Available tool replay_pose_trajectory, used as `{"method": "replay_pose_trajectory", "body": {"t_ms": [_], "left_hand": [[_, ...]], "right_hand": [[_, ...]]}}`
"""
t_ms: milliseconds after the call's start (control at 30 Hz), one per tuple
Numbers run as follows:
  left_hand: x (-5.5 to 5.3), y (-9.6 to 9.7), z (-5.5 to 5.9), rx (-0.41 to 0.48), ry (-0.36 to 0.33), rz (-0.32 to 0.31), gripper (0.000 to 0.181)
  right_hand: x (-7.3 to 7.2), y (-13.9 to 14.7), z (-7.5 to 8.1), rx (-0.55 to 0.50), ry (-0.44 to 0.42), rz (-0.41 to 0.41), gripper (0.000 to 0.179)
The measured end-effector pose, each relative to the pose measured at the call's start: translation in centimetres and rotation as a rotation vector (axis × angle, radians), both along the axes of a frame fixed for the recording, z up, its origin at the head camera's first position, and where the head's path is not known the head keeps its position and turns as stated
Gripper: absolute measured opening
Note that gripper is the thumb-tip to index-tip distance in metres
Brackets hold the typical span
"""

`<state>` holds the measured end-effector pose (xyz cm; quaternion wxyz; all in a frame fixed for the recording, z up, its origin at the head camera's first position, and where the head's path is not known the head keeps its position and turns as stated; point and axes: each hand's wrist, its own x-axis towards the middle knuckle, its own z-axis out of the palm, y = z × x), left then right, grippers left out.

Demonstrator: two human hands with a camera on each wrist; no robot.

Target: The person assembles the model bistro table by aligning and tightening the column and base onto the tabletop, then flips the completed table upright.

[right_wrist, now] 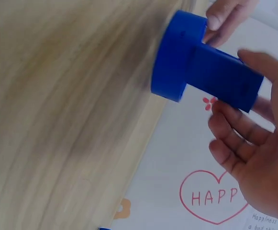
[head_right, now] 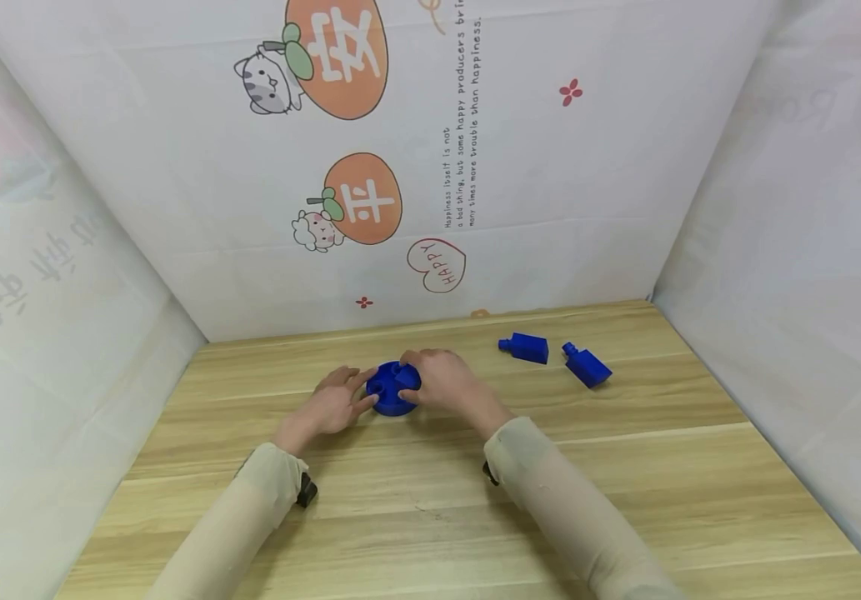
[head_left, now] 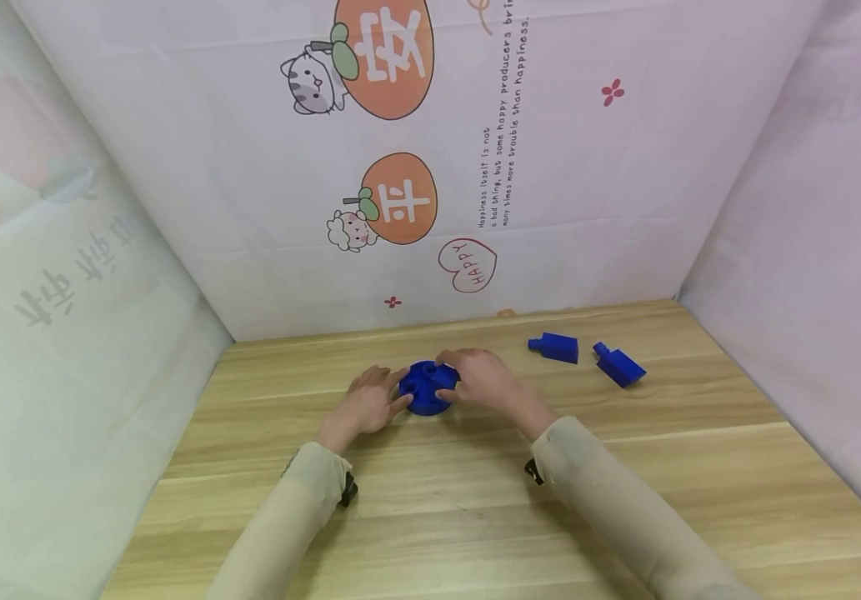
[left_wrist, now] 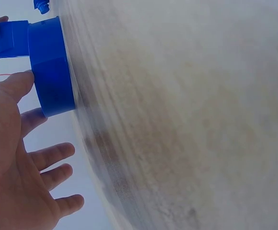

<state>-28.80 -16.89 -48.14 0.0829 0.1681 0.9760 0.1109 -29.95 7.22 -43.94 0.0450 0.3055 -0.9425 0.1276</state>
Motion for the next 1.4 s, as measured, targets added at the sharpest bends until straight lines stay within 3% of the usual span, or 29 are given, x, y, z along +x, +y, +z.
{"method": "replay_pose_trajectory", "body": {"t_ms": [200, 633, 1067, 1400], "left_hand": [[0.0, 0.1, 0.1, 0.005, 0.009, 0.008, 0.064], [0.2, 0.2, 0.1, -0.01, 0.012, 0.015, 0.061], [0.4, 0.5, 0.3, -0.024, 0.019, 0.028, 0.064], [0.7, 0.9, -0.3, -0.033, 0.087, 0.091, 0.071]], "right_hand": [[-0.1, 0.4, 0.6, -0.004, -0.05, 0.043, 0.051], [-0.4, 0.4, 1.1, 0.069, -0.016, 0.049, 0.051], [0.1, 0.5, 0.5, 0.006, -0.088, 0.034, 0.051], [0.0, 2.1, 0.1, -0.033, -0.151, -0.007, 0.059]]}}
